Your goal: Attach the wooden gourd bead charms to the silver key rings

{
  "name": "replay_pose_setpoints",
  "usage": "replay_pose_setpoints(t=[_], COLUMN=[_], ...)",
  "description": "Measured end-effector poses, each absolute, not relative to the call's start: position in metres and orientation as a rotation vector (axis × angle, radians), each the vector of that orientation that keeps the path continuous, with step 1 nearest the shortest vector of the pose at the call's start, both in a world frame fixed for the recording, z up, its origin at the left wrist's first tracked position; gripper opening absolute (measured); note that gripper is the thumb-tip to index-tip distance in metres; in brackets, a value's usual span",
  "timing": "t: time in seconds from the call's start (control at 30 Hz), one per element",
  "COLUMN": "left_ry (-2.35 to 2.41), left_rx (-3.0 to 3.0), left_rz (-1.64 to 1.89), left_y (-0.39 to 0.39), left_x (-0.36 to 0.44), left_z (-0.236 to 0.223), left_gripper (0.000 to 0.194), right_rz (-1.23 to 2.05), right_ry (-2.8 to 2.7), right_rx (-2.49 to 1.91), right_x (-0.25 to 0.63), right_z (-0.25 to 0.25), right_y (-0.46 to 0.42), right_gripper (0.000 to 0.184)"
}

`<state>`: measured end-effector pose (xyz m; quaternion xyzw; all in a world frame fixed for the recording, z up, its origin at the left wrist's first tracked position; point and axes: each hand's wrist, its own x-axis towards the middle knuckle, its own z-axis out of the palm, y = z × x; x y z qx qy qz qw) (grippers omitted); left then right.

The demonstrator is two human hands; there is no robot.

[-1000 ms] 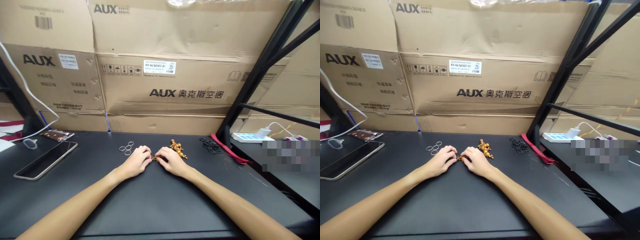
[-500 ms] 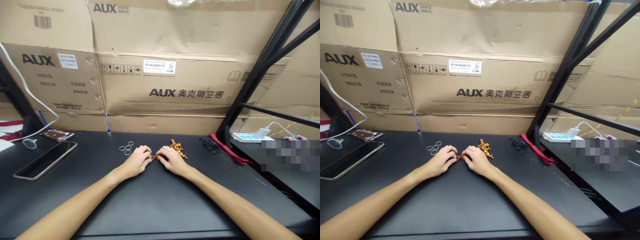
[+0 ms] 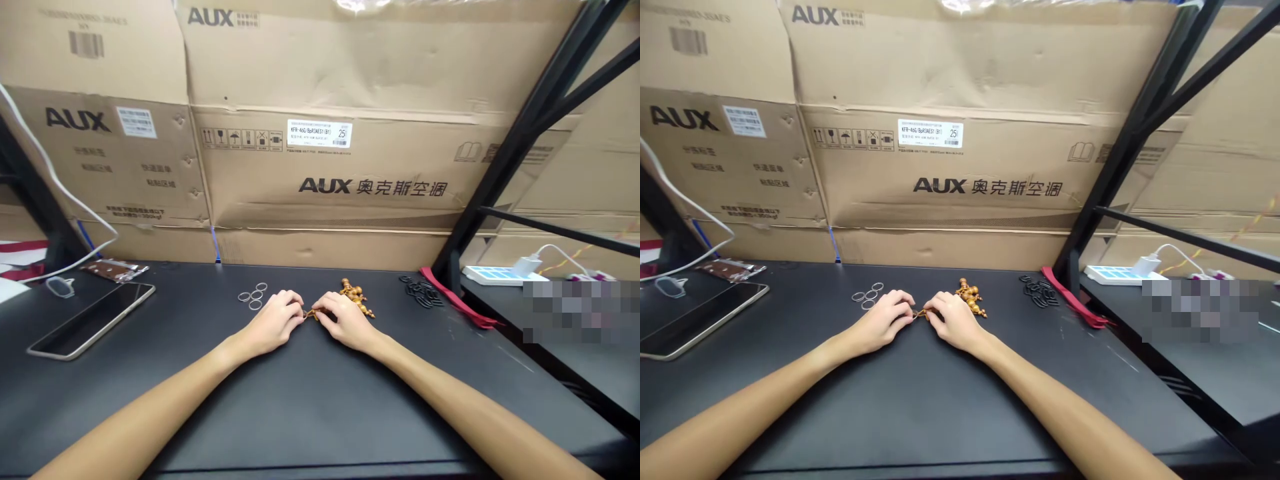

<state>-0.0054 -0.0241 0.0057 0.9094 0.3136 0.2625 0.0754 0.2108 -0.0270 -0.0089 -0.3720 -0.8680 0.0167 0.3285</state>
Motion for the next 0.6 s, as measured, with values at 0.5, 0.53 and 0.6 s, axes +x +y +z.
replay_pose_setpoints(t=[0.5,0.53,0.6], left_ry=[0.966,0.972,0.983], left_rx=[2.746,2.738,2.724], left_rz=[0.772,0.77,0.771], left_y=[-0.0269,-0.0272,-0.028], left_x=[-0.0053,-0.0052,-0.0052], left_z=[0.0052,0.0055,0.006], left_gripper=[0.017,0.016,0.015], right_rz=[0.119,0.126,0.159], right_ry=[-2.293,-2.281,-2.275], right_rx=[-0.899,-0.905,-0.888], right_x=[0.2104,0.2111,0.2118], right_z=[-0.0062,-0.0059,-0.0051], right_y=[-0.0298,-0.0297,-0.0302], right_gripper=[0.012,0.012,0.012])
